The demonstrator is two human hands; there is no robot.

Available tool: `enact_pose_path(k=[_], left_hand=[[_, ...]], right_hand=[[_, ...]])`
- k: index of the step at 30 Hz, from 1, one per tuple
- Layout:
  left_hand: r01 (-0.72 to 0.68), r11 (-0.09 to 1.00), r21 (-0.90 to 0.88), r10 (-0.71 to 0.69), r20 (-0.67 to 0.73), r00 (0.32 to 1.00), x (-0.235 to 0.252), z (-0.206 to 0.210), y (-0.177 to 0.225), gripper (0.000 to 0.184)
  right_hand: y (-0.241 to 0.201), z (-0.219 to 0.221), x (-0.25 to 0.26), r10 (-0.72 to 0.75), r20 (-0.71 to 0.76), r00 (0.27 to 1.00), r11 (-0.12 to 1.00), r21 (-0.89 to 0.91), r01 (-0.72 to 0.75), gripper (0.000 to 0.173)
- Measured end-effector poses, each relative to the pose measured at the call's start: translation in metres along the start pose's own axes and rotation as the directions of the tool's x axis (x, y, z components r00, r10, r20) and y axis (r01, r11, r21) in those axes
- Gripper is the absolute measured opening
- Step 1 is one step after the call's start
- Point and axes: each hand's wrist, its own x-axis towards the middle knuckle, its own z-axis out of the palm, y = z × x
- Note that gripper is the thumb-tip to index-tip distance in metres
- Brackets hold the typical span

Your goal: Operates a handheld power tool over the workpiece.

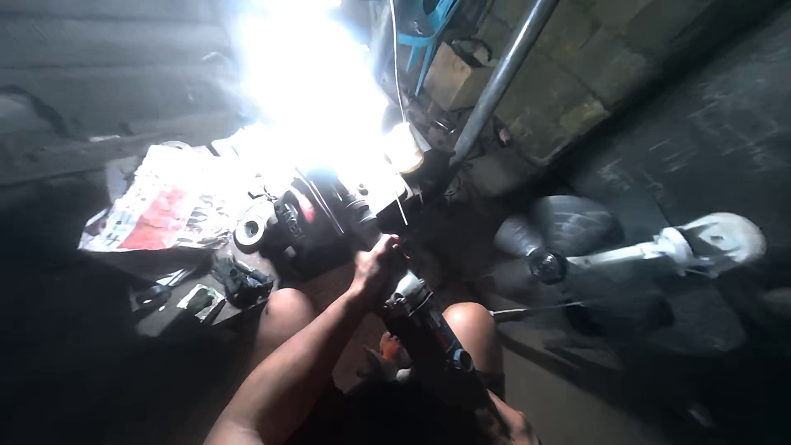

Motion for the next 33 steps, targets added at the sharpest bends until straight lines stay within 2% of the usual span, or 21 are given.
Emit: enact_pose_path(k=[3,4,7,9,11,14,19,24,27,33], left_hand=[[-0.048,0.991,0.126,0.055,-0.048,0.997,0.010,0.005,-0.002,0.033],[-0.042,0.981,0.189,0.053,-0.056,0.997,0.012,0.006,-0.002,0.040],[-0.030,0.963,0.269,0.050,-0.067,0.996,0.013,0.006,-0.001,0.045],[-0.013,0.966,0.256,0.031,-0.067,0.997,0.006,0.004,0.002,0.039],[0.005,0.986,0.169,0.002,-0.040,0.999,-0.007,0.003,0.009,0.029],[-0.019,0.999,0.050,0.016,0.065,0.998,-0.019,-0.011,0.007,0.031],[-0.100,0.994,0.042,0.098,0.058,0.994,-0.024,-0.023,0.002,0.030],[-0.032,0.999,0.023,0.030,0.076,0.997,-0.022,-0.014,0.010,0.033],[0.034,0.999,-0.018,-0.033,0.019,0.999,-0.009,-0.007,0.005,0.029],[-0.083,0.973,0.215,0.094,-0.042,0.995,0.011,0.004,-0.001,0.033]], right_hand=[[-0.003,-0.001,0.002,0.023,-0.020,1.000,0.999,0.036,-0.023,0.056],[-0.003,-0.002,0.002,0.032,-0.022,0.999,0.999,0.044,-0.031,0.058],[-0.002,-0.005,0.004,0.048,-0.001,0.999,0.998,0.035,-0.048,0.060],[-0.003,-0.006,0.004,0.055,0.014,0.998,0.998,0.025,-0.055,0.060],[-0.005,-0.005,0.003,0.033,0.012,0.999,0.999,0.019,-0.033,0.056],[0.003,-0.004,0.002,-0.024,0.033,0.999,0.999,0.033,0.023,0.051],[0.011,0.001,0.001,-0.042,0.027,0.999,0.997,-0.070,0.044,0.056],[0.010,0.000,0.001,-0.027,0.044,0.999,0.999,-0.042,0.029,0.058],[0.003,-0.002,0.002,-0.016,0.038,0.999,0.999,0.030,0.015,0.050],[0.000,-0.002,0.004,0.045,0.009,0.999,0.996,0.080,-0.046,0.059]])
